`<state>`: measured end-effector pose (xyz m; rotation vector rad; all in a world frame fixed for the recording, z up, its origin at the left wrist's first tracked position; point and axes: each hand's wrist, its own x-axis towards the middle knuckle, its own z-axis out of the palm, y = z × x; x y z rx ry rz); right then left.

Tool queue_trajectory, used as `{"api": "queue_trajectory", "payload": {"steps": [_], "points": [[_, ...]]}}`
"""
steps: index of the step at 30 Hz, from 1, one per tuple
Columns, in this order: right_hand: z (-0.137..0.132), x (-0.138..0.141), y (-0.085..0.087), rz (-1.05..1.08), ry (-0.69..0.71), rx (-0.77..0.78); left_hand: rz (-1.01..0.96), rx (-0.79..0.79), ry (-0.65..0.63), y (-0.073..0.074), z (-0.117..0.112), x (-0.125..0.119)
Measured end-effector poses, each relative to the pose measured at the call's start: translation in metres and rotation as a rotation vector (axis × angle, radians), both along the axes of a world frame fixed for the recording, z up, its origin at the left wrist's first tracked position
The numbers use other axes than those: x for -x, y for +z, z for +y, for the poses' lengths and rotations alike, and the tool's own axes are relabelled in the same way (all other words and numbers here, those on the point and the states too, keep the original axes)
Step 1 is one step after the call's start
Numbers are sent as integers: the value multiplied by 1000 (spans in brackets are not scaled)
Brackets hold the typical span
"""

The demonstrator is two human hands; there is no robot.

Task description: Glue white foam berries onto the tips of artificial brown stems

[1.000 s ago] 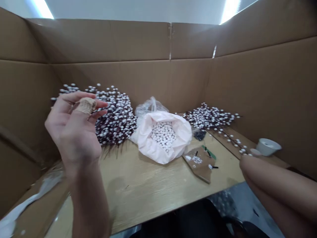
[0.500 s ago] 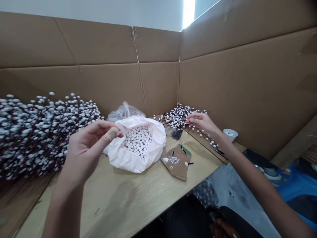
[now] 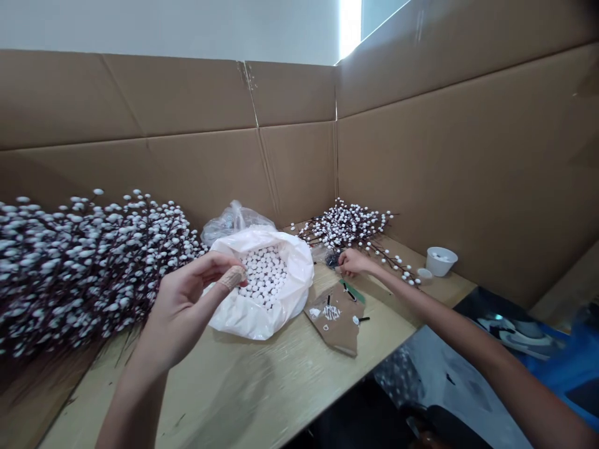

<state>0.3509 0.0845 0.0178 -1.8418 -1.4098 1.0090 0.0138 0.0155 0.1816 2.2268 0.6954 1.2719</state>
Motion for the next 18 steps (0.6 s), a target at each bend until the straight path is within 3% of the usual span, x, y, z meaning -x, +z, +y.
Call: {"api": "queue_trajectory", "payload": {"steps": [4,10,15,18], "points": [[1,0,3,40,6,49,34,33,-2,1,-2,1],[-15,-22,30,201,30,-80,56,129,-34,2,-5,-3],[-14,-41,51,283,-20,-161,55,257,-17,-8,-3,-14],[-18,-48,62,241,-71,-240,21,243,-7,-15,-2,-20]]}}
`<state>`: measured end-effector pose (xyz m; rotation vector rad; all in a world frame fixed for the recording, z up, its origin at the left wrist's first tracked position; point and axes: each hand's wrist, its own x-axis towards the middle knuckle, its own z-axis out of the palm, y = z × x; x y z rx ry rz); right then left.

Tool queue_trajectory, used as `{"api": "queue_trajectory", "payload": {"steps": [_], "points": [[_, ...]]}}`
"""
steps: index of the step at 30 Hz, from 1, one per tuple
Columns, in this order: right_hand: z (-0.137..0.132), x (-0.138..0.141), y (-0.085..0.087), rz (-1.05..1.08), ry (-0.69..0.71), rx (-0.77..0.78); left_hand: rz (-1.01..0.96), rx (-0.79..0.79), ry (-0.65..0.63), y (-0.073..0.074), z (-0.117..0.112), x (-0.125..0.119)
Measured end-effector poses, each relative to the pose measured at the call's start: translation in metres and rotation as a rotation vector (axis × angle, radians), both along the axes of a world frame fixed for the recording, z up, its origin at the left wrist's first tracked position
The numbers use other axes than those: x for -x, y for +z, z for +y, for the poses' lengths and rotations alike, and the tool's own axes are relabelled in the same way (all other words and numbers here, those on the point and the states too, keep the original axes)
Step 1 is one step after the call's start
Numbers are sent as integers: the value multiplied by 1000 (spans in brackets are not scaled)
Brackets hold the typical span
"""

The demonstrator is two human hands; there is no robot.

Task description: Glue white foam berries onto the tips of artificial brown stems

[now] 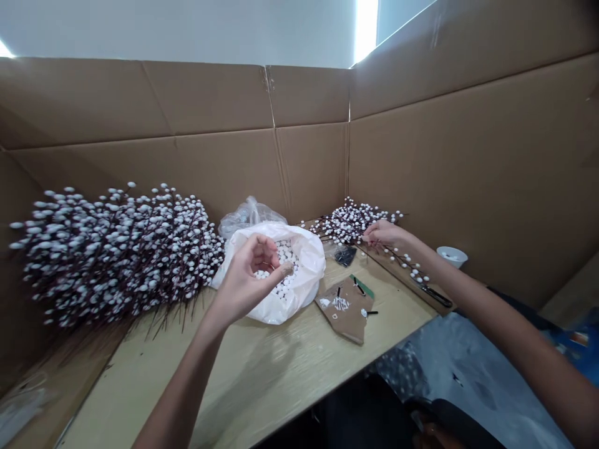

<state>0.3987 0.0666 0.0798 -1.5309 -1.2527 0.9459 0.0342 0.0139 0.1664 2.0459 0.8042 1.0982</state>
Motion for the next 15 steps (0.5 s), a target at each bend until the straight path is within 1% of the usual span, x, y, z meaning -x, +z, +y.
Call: {"api": "queue_trajectory", "payload": {"steps": [3,5,7,9,11,13,15], "points": [[-11,1,14,-10,-26,-99,43,-2,-49,-4,0,-5],[-20,9,22,8,-2,-159,76,23,-80,-5,-1,-7],[-30,23,27,28,39,-206,97,39,-93,-8,-1,-10],[-39,42,28,51,92,-239,112,52,-108,-13,1,-13],[-49,66,25,96,145,-275,116,88,-131,-21,3,-16],[-57,91,20,173,198,-318,111,134,-172,-34,6,-19],[-63,117,13,228,260,-323,100,175,-210,-49,9,-19]]}}
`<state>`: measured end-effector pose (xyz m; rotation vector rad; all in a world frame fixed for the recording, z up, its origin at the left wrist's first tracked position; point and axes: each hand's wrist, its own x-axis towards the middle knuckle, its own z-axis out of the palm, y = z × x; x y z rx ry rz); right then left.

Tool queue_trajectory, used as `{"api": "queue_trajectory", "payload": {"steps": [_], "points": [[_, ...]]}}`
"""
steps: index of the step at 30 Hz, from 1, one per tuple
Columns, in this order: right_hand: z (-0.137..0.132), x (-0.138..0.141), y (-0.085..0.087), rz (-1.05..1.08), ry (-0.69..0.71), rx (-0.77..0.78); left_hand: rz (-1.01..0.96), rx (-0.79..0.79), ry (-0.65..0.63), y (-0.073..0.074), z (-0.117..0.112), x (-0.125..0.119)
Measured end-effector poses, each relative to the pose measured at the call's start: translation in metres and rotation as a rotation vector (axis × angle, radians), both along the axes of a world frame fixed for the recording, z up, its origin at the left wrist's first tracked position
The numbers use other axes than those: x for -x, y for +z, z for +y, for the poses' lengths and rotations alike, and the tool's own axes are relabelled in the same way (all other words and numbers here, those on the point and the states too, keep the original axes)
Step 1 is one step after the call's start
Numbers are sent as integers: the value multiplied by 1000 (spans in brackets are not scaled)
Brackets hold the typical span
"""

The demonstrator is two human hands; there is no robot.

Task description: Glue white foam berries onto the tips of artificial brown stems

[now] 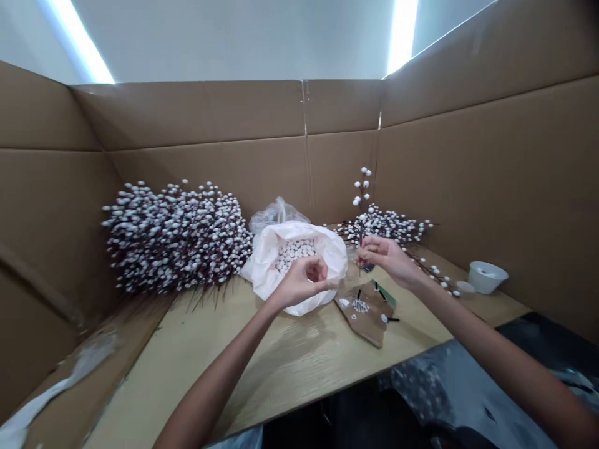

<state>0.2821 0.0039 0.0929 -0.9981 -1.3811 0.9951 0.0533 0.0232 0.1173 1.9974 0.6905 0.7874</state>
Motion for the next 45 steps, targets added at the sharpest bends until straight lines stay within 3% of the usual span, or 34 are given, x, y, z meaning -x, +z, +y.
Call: {"api": "queue_trajectory", "payload": {"steps": [2,9,16,19,23,26,28,33,37,41,45], "points": [[-1,24,-10,42,64,3,-7,23,-11,-18,2,2],[17,78,-45,41,174,9,-128,113,186,-79,0,20],[27,102,-64,-46,213,20,-231,154,317,-100,-12,29],[25,105,-61,-110,255,36,-235,170,366,-105,-18,31],[22,83,-35,-340,402,96,-249,248,415,-114,-24,36],[30,42,-17,-292,497,103,-278,326,438,-118,-25,39],[40,8,-14,-182,453,56,-294,349,446,-119,-24,38],[67,-62,-30,456,181,-74,-324,372,459,-117,-23,36],[76,-83,-45,900,200,-82,-320,368,459,-118,-23,35],[82,-82,-57,1059,254,-30,-307,352,451,-120,-22,36],[88,-76,-67,1120,212,51,-285,343,453,-119,-22,36]]}}
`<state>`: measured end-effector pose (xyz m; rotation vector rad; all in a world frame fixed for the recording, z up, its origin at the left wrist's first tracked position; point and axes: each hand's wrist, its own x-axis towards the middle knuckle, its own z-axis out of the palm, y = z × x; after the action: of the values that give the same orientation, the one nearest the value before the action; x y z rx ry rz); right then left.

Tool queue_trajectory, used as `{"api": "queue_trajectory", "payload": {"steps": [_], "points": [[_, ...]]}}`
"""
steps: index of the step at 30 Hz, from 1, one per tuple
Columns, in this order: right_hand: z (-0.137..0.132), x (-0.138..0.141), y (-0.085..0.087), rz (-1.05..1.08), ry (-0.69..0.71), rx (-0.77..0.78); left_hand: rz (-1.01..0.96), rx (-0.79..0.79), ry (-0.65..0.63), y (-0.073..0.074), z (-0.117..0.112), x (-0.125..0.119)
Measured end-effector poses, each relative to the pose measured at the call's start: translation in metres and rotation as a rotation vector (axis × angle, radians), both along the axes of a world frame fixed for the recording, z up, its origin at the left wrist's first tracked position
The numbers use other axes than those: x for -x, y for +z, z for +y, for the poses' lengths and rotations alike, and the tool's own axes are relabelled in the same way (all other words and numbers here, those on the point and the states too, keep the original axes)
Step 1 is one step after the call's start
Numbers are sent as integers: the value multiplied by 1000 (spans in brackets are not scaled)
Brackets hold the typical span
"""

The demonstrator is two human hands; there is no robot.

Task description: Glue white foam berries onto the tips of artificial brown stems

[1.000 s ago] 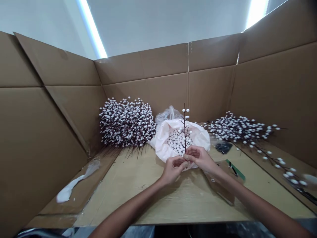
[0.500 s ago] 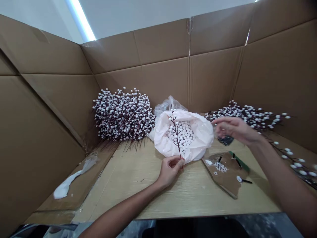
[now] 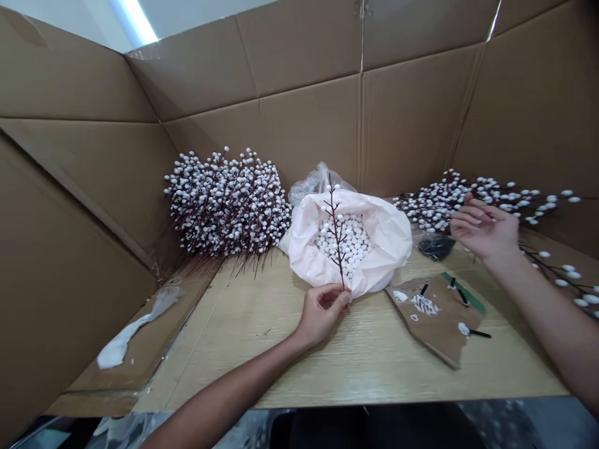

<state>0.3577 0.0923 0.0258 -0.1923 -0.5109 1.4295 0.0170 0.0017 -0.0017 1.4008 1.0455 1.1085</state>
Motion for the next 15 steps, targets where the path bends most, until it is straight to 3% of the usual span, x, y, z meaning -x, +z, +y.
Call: {"api": "queue_trajectory", "payload": {"steps": [4,15], "points": [[6,4,-7,21,-32,103,17,-2,-4,2,0,0],[8,12,-9,2,-11,165,40,-11,-5,4,-1,1]]}}
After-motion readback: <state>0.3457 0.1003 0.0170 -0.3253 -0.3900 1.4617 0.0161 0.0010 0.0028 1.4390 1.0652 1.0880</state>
